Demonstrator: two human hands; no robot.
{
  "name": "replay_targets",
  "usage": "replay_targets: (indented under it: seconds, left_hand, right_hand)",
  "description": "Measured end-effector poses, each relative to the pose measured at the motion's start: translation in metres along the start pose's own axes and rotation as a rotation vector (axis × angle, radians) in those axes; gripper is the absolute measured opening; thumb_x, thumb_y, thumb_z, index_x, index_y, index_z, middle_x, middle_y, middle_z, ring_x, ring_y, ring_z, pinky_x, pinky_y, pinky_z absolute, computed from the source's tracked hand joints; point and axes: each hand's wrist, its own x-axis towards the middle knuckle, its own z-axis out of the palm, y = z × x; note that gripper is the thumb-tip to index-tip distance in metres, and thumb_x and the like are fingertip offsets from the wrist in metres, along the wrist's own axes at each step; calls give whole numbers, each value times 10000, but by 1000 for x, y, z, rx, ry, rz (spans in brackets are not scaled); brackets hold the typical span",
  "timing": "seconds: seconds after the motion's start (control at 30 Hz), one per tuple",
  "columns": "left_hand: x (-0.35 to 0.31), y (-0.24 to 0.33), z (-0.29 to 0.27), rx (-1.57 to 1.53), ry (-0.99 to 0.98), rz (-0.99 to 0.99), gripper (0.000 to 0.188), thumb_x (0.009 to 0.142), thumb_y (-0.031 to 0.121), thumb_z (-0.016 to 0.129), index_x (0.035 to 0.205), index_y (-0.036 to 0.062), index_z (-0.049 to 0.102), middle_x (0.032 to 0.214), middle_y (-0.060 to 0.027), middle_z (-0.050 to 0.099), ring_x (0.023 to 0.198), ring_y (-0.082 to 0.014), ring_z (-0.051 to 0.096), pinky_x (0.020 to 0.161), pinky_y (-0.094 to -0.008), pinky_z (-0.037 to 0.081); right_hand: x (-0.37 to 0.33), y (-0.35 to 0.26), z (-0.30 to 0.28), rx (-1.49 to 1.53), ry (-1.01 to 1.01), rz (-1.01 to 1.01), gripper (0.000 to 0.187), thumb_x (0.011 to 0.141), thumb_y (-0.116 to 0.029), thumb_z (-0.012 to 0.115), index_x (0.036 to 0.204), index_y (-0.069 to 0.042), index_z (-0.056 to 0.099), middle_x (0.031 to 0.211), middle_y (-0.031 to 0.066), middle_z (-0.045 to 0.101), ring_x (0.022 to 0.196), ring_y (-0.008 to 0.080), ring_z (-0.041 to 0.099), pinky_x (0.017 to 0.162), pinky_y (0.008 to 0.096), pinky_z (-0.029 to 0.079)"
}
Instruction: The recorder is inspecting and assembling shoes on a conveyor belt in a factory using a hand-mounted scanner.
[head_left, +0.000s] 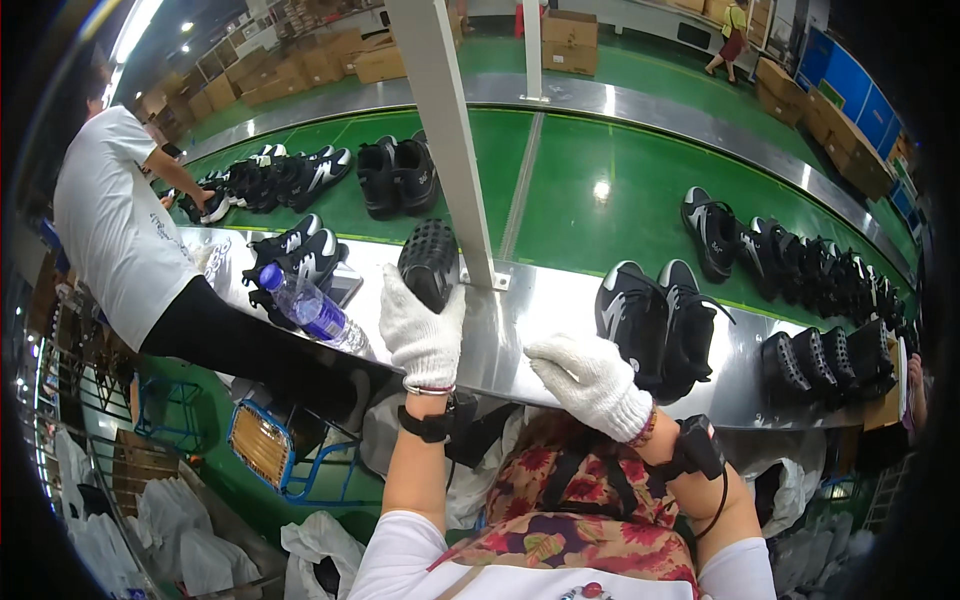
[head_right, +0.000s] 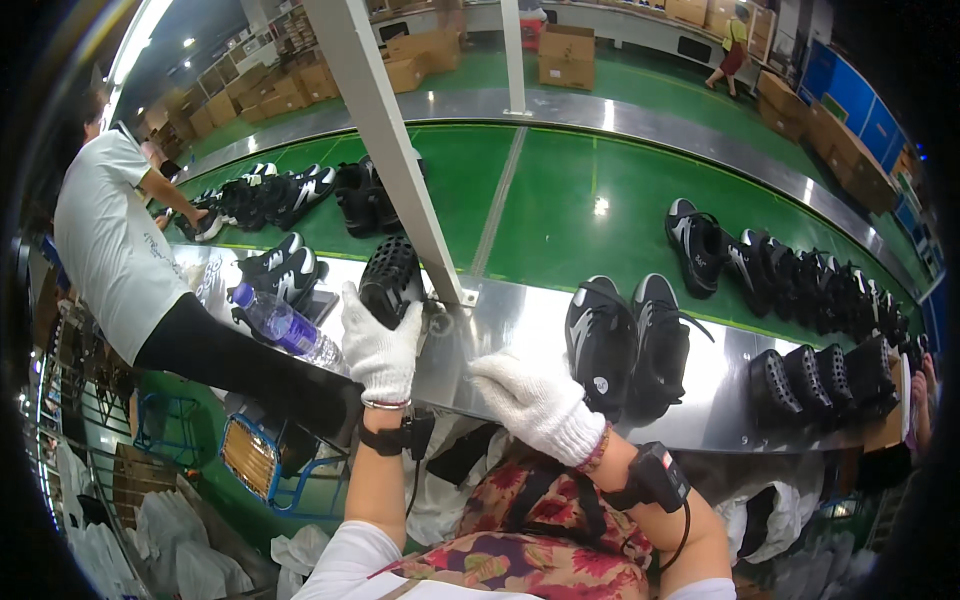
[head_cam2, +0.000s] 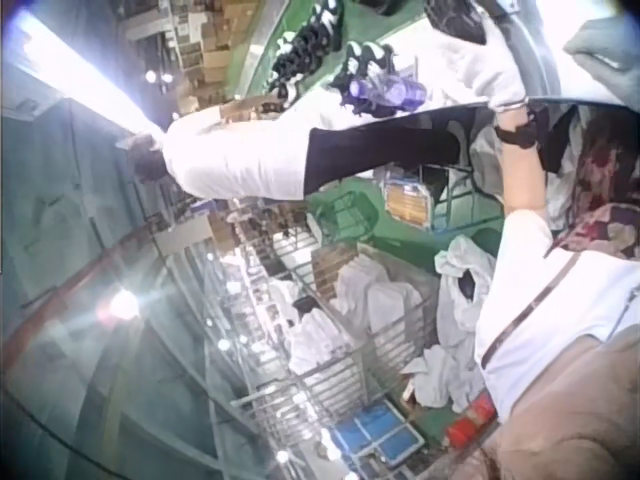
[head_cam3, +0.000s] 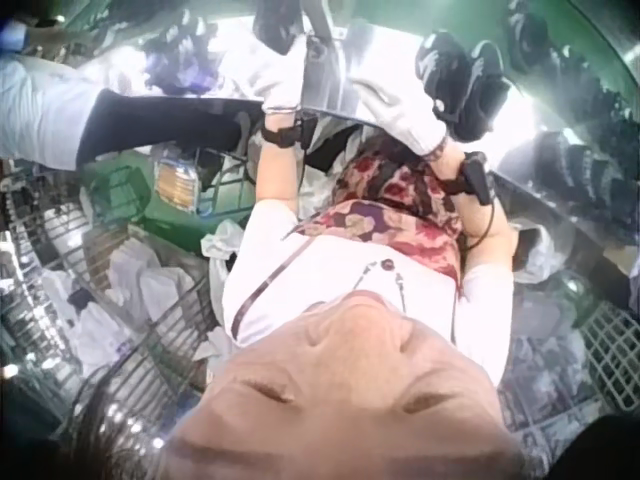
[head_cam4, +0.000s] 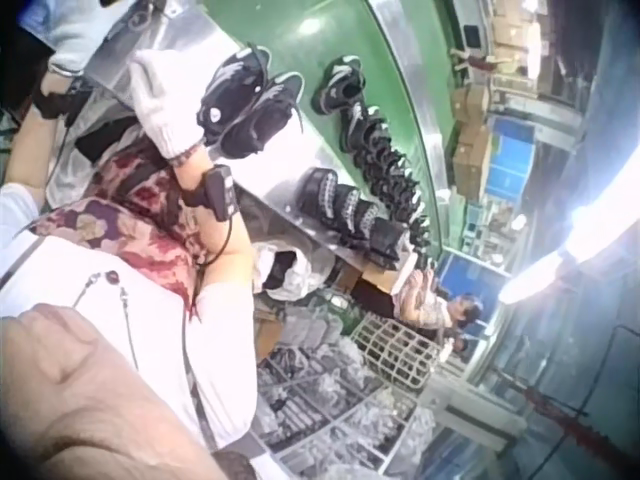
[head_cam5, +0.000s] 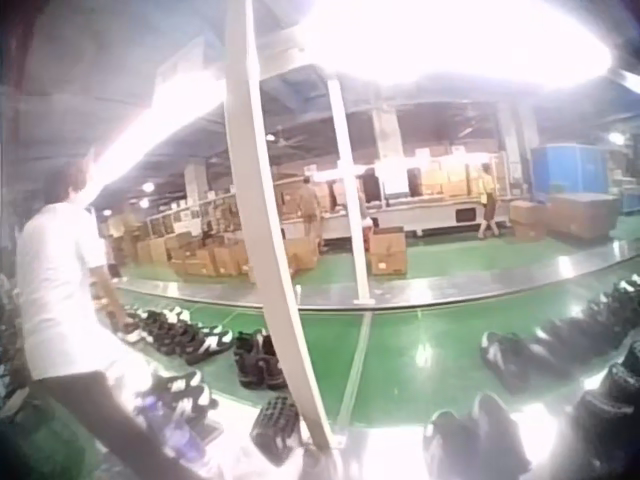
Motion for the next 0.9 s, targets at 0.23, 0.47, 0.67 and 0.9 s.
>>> replay_targets:
  seconds: [0.23,0.47,0.67,0.9]
  left_hand:
    - [4,-4,-1,-248,83,-139,888,701,294,885,1393,-58,453,1262,-266,604,1133,-397,618,1002,-433,485]
    - [-7,32,-59,-515,228,-166,804,762,55,838,1431,-9,398,1306,-186,552,1143,-280,598,1027,-380,484]
    - [-89,60,-38,-555,-125,-92,803,730,81,869,1405,-16,445,1317,-202,543,1175,-295,592,1049,-390,485]
    - [-125,47,41,-162,-226,118,878,709,303,864,1359,-96,429,1250,-323,562,1085,-468,602,978,-504,490]
  right_hand:
    - [-30,14,-52,-56,185,89,140,878,-15,671,1016,5,686,855,163,673,757,314,675,694,370,542]
    - [-63,4,-76,-629,70,-10,413,709,-141,785,1079,-32,640,1035,132,673,910,320,655,776,430,532]
    - [-81,44,-59,-754,120,0,185,712,-115,672,883,-76,615,784,59,589,772,264,607,669,400,508]
    - [-87,56,-77,-908,134,79,81,758,-130,652,827,-103,619,720,57,538,754,273,574,698,418,462]
